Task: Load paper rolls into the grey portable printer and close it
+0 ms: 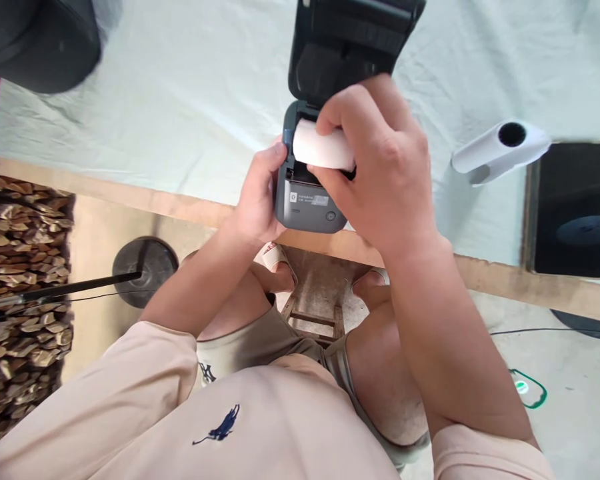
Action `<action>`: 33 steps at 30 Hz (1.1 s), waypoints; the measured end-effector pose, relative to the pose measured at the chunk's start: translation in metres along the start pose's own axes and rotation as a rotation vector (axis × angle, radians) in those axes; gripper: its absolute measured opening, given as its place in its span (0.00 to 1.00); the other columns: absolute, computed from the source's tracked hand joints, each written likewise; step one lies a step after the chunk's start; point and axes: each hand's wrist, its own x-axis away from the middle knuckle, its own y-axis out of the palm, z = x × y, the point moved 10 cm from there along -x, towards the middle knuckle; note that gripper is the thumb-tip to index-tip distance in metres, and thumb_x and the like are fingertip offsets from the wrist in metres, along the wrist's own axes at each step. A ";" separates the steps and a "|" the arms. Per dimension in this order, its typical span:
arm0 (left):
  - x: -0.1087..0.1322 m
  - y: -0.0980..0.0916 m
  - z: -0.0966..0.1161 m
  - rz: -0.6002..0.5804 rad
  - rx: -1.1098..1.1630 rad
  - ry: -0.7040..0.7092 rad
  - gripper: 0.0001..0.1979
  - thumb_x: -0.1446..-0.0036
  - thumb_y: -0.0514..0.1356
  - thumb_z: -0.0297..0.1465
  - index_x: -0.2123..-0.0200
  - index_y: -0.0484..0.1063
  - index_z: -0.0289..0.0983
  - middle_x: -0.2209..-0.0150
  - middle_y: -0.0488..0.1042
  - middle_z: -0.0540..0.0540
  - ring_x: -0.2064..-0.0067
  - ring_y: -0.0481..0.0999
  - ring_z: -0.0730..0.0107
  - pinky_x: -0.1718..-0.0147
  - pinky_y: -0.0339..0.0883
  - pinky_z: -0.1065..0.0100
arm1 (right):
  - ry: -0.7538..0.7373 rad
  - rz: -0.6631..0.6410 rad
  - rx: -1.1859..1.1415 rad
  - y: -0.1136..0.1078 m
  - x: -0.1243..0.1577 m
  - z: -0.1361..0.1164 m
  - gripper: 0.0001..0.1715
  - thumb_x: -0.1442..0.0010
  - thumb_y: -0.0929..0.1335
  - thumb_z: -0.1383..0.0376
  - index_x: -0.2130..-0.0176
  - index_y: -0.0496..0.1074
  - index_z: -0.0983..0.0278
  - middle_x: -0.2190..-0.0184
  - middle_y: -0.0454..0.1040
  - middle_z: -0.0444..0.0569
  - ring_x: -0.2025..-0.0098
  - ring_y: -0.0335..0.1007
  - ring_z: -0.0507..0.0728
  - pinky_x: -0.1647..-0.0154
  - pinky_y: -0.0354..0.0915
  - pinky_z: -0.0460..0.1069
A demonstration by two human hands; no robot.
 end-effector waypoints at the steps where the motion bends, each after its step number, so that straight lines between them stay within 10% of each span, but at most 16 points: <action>1: 0.000 0.000 0.000 -0.001 -0.001 0.007 0.08 0.36 0.52 0.34 0.59 0.69 0.40 0.68 0.76 0.51 0.62 0.81 0.69 0.67 0.71 0.74 | 0.004 0.018 -0.016 -0.001 0.001 0.002 0.07 0.44 0.70 0.64 0.65 0.66 0.58 0.63 0.73 0.47 0.63 0.68 0.54 0.62 0.65 0.51; 8: -0.003 -0.005 -0.003 -0.002 -0.007 -0.024 0.10 0.36 0.54 0.39 0.59 0.69 0.39 0.70 0.74 0.51 0.64 0.80 0.71 0.69 0.70 0.75 | -0.089 0.210 -0.366 -0.014 0.006 0.010 0.11 0.44 0.70 0.61 0.69 0.62 0.60 0.69 0.69 0.46 0.64 0.65 0.53 0.65 0.62 0.51; 14: -0.002 0.001 0.002 -0.049 0.043 0.016 0.07 0.35 0.52 0.34 0.59 0.68 0.40 0.69 0.73 0.51 0.68 0.76 0.75 0.67 0.71 0.74 | -0.211 0.116 -0.295 -0.001 0.006 0.004 0.13 0.46 0.71 0.68 0.68 0.61 0.61 0.67 0.70 0.43 0.58 0.73 0.53 0.51 0.74 0.55; 20: -0.002 0.002 0.000 -0.058 0.073 -0.004 0.06 0.36 0.54 0.35 0.60 0.68 0.39 0.69 0.73 0.50 0.70 0.74 0.76 0.69 0.69 0.74 | -0.177 0.136 -0.202 -0.007 0.006 0.005 0.12 0.47 0.70 0.69 0.69 0.61 0.60 0.66 0.75 0.42 0.65 0.71 0.53 0.67 0.68 0.51; 26: 0.001 0.003 0.002 -0.044 0.009 0.005 0.05 0.36 0.55 0.34 0.60 0.68 0.40 0.69 0.71 0.52 0.69 0.74 0.76 0.68 0.69 0.73 | -0.138 -0.132 -0.110 0.000 0.002 0.011 0.11 0.48 0.71 0.65 0.67 0.63 0.57 0.66 0.76 0.40 0.66 0.72 0.55 0.70 0.65 0.53; 33: -0.004 -0.002 -0.002 -0.066 0.020 -0.005 0.07 0.37 0.55 0.37 0.61 0.69 0.42 0.69 0.72 0.51 0.70 0.73 0.74 0.70 0.67 0.72 | -0.023 -0.028 -0.166 -0.022 0.000 0.023 0.10 0.49 0.71 0.60 0.67 0.65 0.56 0.68 0.74 0.39 0.67 0.70 0.53 0.68 0.65 0.53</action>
